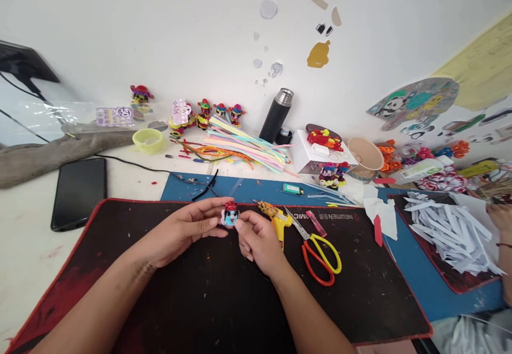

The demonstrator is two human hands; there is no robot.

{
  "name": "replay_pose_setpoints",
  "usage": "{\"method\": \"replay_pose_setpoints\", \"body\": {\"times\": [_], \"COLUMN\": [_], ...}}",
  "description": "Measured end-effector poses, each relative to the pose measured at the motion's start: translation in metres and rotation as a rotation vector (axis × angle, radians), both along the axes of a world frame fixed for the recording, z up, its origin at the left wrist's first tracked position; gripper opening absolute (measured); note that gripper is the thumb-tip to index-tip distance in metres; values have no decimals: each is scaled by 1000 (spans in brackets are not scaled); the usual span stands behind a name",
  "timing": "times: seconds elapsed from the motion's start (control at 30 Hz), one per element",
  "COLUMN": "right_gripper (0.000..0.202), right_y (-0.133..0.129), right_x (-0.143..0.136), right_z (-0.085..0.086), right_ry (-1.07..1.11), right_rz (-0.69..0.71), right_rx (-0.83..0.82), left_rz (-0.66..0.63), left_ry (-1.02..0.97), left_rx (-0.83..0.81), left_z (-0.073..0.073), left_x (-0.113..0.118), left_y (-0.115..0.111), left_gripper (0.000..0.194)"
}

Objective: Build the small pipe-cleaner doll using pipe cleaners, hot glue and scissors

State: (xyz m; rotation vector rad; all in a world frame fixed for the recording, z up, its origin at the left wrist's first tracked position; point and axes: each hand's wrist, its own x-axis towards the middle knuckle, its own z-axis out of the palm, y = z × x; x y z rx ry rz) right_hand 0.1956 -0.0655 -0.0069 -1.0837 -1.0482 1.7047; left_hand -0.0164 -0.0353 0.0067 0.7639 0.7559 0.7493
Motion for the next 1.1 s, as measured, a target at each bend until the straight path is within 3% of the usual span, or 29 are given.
{"method": "replay_pose_setpoints", "body": {"times": [1.1], "right_gripper": [42], "right_y": [-1], "right_x": [-2], "right_z": [-2], "right_ry": [-1], "right_rz": [13], "right_rx": [-8], "left_rz": [9], "left_ry": [28], "left_rx": [28], "left_z": [-4], "left_x": [3], "left_y": [1], "left_gripper": [41]}}
